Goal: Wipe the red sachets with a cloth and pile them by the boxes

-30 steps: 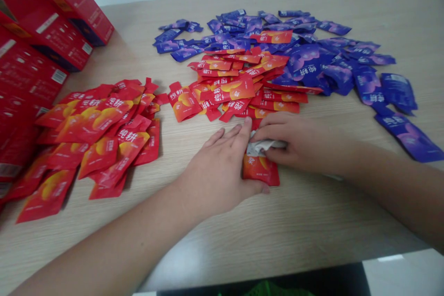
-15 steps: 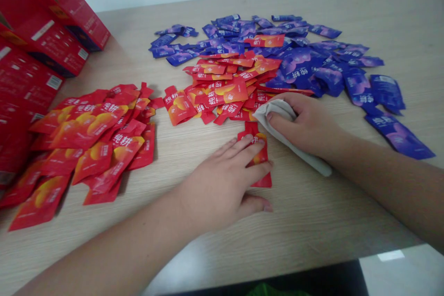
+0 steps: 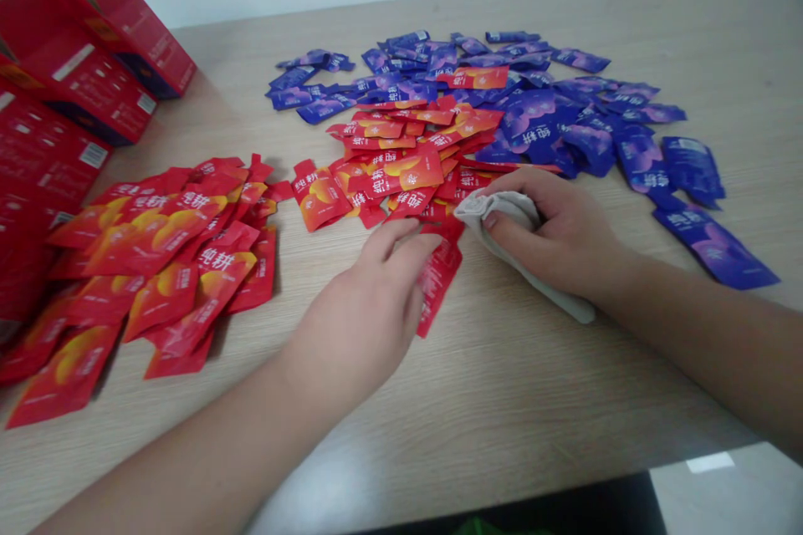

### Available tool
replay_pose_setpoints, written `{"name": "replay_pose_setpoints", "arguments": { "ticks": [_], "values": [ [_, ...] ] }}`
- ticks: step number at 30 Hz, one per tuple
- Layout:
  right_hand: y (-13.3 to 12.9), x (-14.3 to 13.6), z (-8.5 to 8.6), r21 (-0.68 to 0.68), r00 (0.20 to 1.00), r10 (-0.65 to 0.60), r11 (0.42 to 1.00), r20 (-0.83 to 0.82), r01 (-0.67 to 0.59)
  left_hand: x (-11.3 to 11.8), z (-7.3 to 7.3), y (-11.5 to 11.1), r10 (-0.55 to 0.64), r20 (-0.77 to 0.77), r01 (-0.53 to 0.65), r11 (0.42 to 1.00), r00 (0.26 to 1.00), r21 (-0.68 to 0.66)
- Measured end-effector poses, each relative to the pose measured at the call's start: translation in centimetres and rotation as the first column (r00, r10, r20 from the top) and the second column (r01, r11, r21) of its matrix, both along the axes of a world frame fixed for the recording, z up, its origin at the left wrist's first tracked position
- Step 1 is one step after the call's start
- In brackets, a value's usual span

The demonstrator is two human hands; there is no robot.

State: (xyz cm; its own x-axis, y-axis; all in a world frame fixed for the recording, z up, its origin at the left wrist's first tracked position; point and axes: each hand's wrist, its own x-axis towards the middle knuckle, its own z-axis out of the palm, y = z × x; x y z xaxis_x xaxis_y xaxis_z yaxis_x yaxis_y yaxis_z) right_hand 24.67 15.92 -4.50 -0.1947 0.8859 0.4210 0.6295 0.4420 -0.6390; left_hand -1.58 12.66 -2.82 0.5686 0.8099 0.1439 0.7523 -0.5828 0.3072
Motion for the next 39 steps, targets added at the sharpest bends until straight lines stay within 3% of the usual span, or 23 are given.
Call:
{"name": "replay_pose_setpoints", "arguments": {
  "ticks": [3,7,11,13,18,23,32,39],
  "values": [
    [-0.1,0.1,-0.1,-0.028,0.998,0.048,0.999,0.041,-0.047,0.3,-0.3,0.3,-0.044,-0.096,0.034,0.994,0.994,-0.104],
    [-0.2,0.2,-0.1,-0.047,0.991,0.104,0.994,0.087,-0.100,0.4,0.3,0.1,-0.059,-0.260,0.033,0.994,0.964,-0.102],
    [-0.1,0.2,-0.1,-0.040,0.989,0.118,0.993,0.090,-0.115,-0.1,1.1,0.3,-0.306,-0.289,0.271,0.950,0.907,-0.154],
    [-0.1,0.1,0.0,-0.046,0.989,0.118,0.992,0.093,-0.114,-0.3,1.1,0.4,-0.371,-0.261,0.344,0.928,0.891,-0.143],
    [-0.1,0.0,0.1,-0.060,0.985,0.123,0.991,0.122,-0.116,0.1,-0.3,0.0,-0.322,-0.118,0.324,0.946,0.939,0.001],
    [0.0,0.0,0.1,-0.066,0.985,0.133,0.990,0.113,-0.126,0.2,-1.9,-0.3,-0.262,-0.119,0.254,0.964,0.958,-0.078],
    [0.1,0.0,-0.1,-0.081,0.982,0.159,0.985,0.105,-0.150,0.9,-2.0,-0.5,-0.174,-0.191,0.146,0.978,0.966,-0.152],
    [-0.4,0.0,-0.6,-0.046,0.989,0.134,0.990,0.065,-0.132,-0.1,-2.0,0.5,-0.221,-0.042,0.208,0.958,0.974,-0.198]
  ]
}}
